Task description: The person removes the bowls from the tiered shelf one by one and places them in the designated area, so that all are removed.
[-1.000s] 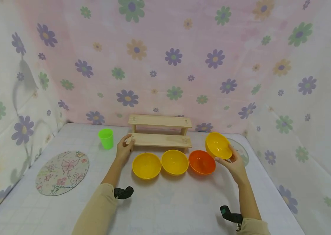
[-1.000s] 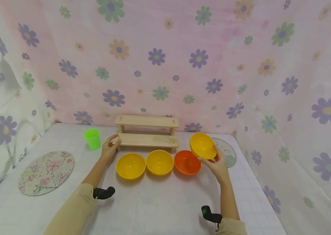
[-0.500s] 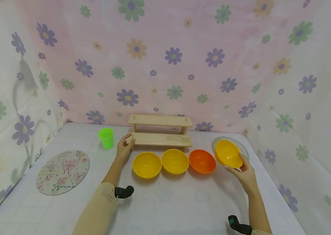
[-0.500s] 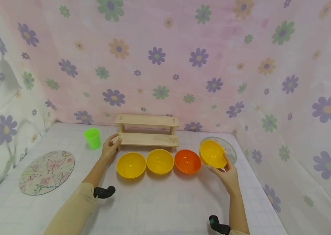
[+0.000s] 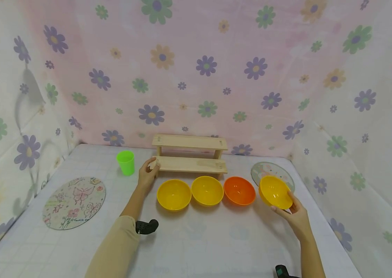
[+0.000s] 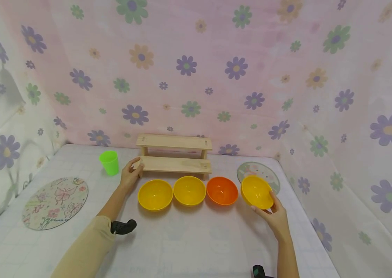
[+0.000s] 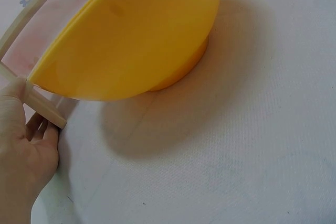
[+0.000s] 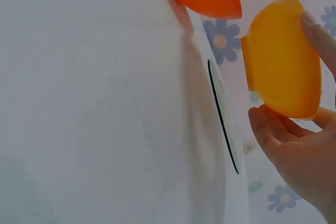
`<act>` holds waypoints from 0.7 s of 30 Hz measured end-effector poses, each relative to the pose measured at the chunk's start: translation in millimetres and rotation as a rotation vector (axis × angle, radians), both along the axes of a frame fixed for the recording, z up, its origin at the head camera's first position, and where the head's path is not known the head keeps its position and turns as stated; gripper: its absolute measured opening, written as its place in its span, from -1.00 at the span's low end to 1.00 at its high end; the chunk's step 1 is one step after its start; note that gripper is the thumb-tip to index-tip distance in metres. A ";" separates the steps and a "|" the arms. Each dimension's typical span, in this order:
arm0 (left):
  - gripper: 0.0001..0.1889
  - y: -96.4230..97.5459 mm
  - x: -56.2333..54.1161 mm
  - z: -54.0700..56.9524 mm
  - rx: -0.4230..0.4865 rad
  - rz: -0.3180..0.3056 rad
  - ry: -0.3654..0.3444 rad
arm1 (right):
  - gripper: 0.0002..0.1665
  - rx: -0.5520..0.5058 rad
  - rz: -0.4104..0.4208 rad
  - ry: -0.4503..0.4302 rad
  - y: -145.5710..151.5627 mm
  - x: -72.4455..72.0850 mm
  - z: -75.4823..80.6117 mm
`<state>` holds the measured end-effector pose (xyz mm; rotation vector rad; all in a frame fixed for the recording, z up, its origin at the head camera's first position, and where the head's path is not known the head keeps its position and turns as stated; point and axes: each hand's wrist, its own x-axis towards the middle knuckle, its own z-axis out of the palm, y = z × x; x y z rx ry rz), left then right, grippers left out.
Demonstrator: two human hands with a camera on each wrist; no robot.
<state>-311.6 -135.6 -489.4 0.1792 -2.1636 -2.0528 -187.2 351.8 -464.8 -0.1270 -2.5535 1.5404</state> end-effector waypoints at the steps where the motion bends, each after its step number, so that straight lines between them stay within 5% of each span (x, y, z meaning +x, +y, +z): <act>1: -0.51 -0.1 -2.5 -3.9 -0.006 0.004 0.002 | 0.08 -0.003 0.011 0.004 1.5 0.7 -1.9; 14: -0.51 -0.4 -3.8 -5.0 0.009 0.011 -0.008 | 0.04 -0.024 0.085 -0.062 3.5 8.7 -3.4; 21: -0.50 0.4 9.6 17.4 0.037 -0.018 -0.032 | 0.07 -0.012 0.083 -0.136 4.8 8.1 -6.6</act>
